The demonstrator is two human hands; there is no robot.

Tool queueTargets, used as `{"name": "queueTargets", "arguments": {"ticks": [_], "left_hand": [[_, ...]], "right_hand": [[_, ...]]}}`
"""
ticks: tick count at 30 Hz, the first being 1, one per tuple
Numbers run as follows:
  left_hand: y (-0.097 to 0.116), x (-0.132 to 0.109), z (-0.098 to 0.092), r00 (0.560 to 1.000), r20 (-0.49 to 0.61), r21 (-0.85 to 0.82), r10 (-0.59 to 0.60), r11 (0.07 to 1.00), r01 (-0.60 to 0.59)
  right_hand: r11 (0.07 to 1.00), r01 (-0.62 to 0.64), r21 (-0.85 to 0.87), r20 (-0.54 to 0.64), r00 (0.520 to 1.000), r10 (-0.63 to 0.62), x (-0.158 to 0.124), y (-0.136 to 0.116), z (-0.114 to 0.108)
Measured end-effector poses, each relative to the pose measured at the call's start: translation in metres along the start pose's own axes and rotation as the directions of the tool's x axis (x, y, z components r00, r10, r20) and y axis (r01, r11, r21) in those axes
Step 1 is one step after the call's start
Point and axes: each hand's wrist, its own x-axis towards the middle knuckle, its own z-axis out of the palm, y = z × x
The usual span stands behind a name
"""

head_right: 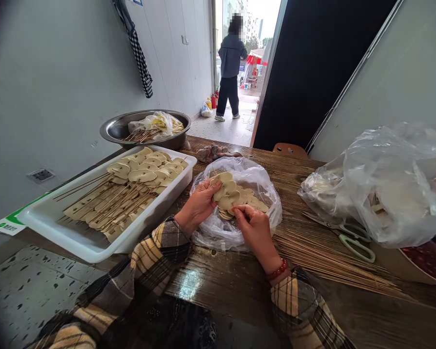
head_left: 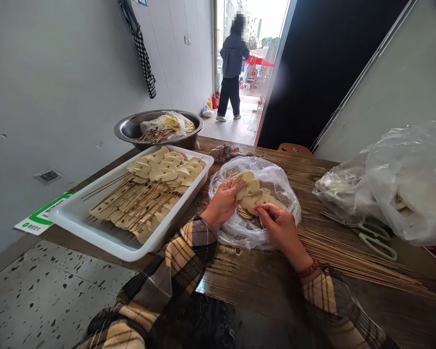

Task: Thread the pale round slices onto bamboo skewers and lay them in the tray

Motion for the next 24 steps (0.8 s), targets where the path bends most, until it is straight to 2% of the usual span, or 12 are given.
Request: {"name": "queueTargets", "arguments": {"ticks": [9,13,15,17,19,20,22,24], "left_hand": [[-0.005,0.001,0.000,0.998,0.034,0.050,-0.048,0.998,0.047],[0.001,0.003,-0.008,0.999,-0.009,0.100,-0.038,0.994,0.039],[0.003,0.005,-0.012,0.999,-0.041,0.168,0.001,0.986,0.006],[0.002,0.006,-0.016,0.998,-0.044,0.328,0.048,0.944,-0.031],[0.000,0.008,-0.019,0.994,-0.014,0.580,0.107,0.811,-0.079],[-0.002,0.009,-0.020,0.989,0.023,0.712,0.143,0.692,-0.117],[-0.004,0.010,-0.021,0.967,0.164,0.896,0.196,0.379,-0.229],[-0.007,0.010,-0.021,0.921,0.347,0.924,0.178,0.105,-0.368]], "right_hand": [[1.000,0.026,-0.011,-0.017,1.000,-0.026,0.001,-0.004,-0.006],[0.999,0.028,0.027,-0.112,0.993,-0.024,0.003,-0.004,-0.016],[0.998,0.018,0.061,-0.176,0.984,-0.007,0.005,-0.003,-0.021],[0.996,0.015,0.088,-0.228,0.974,0.006,0.007,-0.001,-0.025],[0.995,0.018,0.097,-0.259,0.966,0.008,0.009,0.001,-0.028],[0.995,0.019,0.098,-0.268,0.963,0.008,0.009,0.001,-0.028],[0.996,0.021,0.087,-0.276,0.961,0.004,0.010,0.001,-0.028],[0.998,0.024,0.063,-0.271,0.963,-0.006,0.010,-0.001,-0.028]]}}
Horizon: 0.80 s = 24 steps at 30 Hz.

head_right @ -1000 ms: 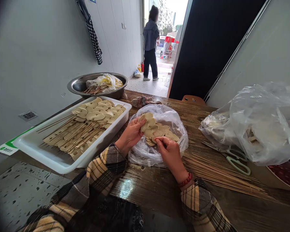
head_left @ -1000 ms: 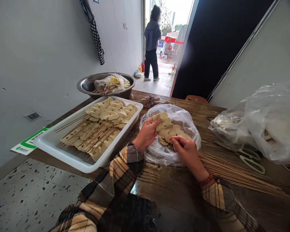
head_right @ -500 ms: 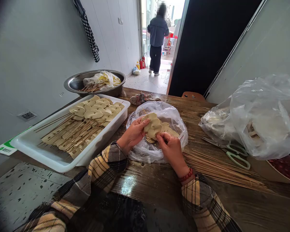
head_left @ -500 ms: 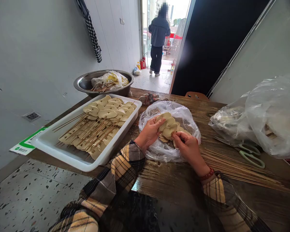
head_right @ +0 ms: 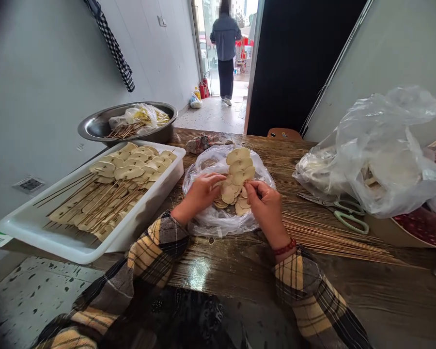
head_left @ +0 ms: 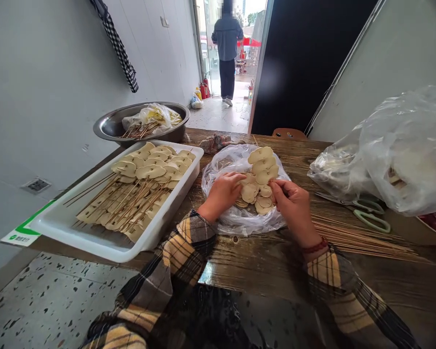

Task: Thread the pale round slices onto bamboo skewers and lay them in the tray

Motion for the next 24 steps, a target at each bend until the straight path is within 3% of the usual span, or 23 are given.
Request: {"name": "queueTargets", "arguments": {"ticks": [2,5,10,16,20,22,24], "left_hand": [[0.000,-0.001,0.003,0.986,0.092,0.114,0.142,0.982,-0.152],[0.000,-0.002,0.007,0.960,0.189,0.161,0.205,0.958,-0.236],[0.000,-0.001,0.007,0.971,0.172,0.170,0.168,0.965,-0.198],[0.001,-0.001,0.005,0.998,0.045,0.163,0.042,0.985,-0.049],[0.000,0.002,0.000,0.998,-0.045,0.000,-0.051,0.999,0.051],[0.000,0.003,-0.005,0.986,-0.081,-0.186,-0.149,0.974,0.132],[0.000,0.004,-0.011,0.958,-0.086,-0.418,-0.272,0.883,0.213]], "right_hand": [[1.000,0.015,-0.018,0.014,1.000,-0.014,0.000,-0.002,0.001],[0.999,0.041,-0.010,0.029,0.999,-0.040,0.000,-0.004,0.002],[0.999,0.048,-0.026,0.053,0.997,-0.047,0.000,-0.003,0.002],[0.998,0.042,-0.046,0.047,0.998,-0.040,0.000,-0.004,0.002],[0.999,0.039,-0.025,0.039,0.999,-0.038,0.001,-0.002,0.001],[0.999,0.029,-0.022,0.035,0.999,-0.029,0.000,-0.001,0.001],[1.000,0.014,-0.020,0.030,0.999,-0.014,0.000,-0.002,0.001]]}}
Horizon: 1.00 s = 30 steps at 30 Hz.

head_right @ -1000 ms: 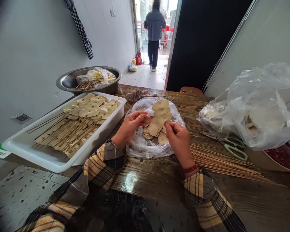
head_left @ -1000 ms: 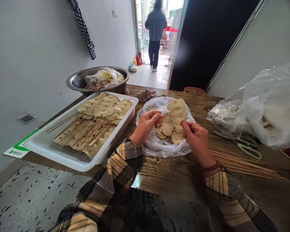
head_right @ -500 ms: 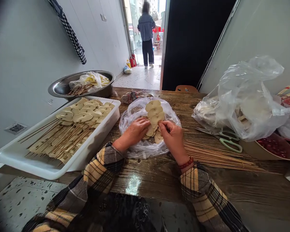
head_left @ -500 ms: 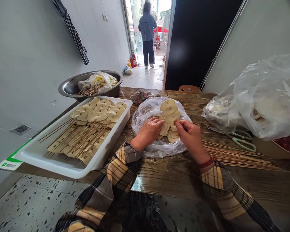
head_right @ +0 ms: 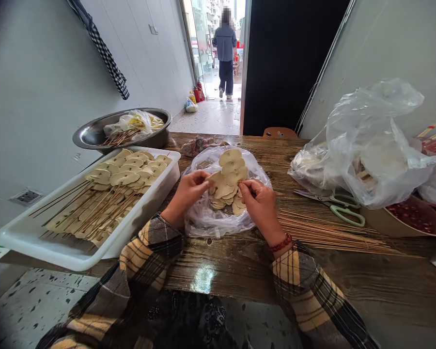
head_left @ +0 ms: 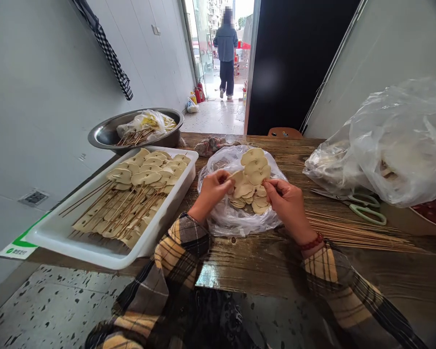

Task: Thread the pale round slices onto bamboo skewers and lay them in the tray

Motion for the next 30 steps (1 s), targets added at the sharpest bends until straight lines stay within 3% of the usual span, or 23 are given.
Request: {"name": "queueTargets", "arguments": {"ticks": [3,7,16,30], "left_hand": [[0.004,0.000,-0.005,0.989,-0.048,-0.327,-0.137,0.938,0.114],[0.008,0.000,-0.009,0.975,-0.110,-0.488,-0.192,0.865,0.115],[0.008,0.001,-0.022,0.945,-0.221,-0.608,-0.242,0.792,0.061],[0.003,0.003,-0.020,0.933,-0.269,-0.592,-0.238,0.805,0.035]], "right_hand": [[1.000,-0.009,0.010,0.001,1.000,0.009,-0.001,-0.003,-0.001],[1.000,-0.003,0.012,0.075,0.997,0.002,-0.004,-0.008,-0.001],[0.999,0.026,-0.047,0.328,0.944,-0.010,-0.013,-0.001,0.005],[0.984,0.057,-0.167,0.340,0.941,0.003,-0.018,0.002,-0.005]]}}
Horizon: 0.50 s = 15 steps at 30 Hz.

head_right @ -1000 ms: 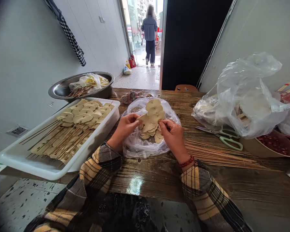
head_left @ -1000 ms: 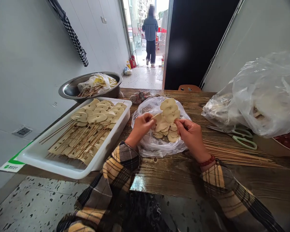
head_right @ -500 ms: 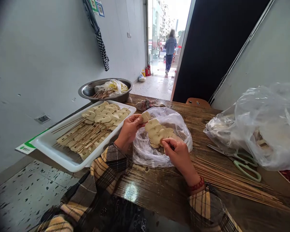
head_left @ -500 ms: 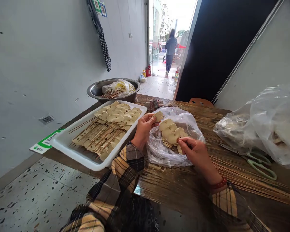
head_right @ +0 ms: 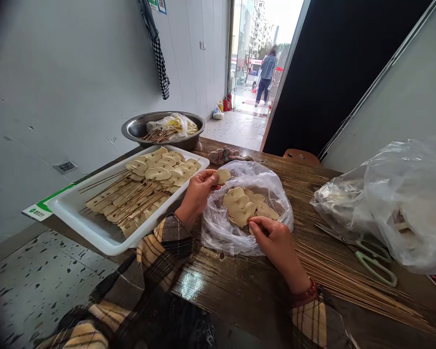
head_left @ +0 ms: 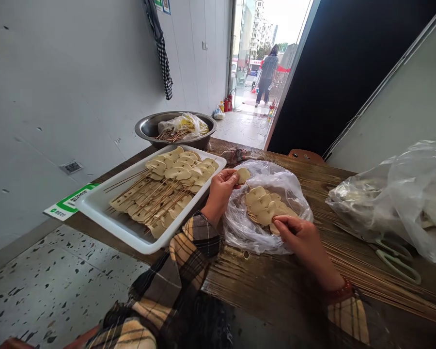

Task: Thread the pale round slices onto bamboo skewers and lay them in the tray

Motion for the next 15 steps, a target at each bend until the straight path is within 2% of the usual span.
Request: {"name": "queueTargets", "arguments": {"ticks": [15], "left_hand": [[0.0024,-0.0023,0.0027,0.999,-0.002,0.090,0.052,0.995,-0.051]], "right_hand": [[0.996,0.066,-0.063,-0.016,0.998,-0.067,0.0002,0.0078,0.0002]]}}
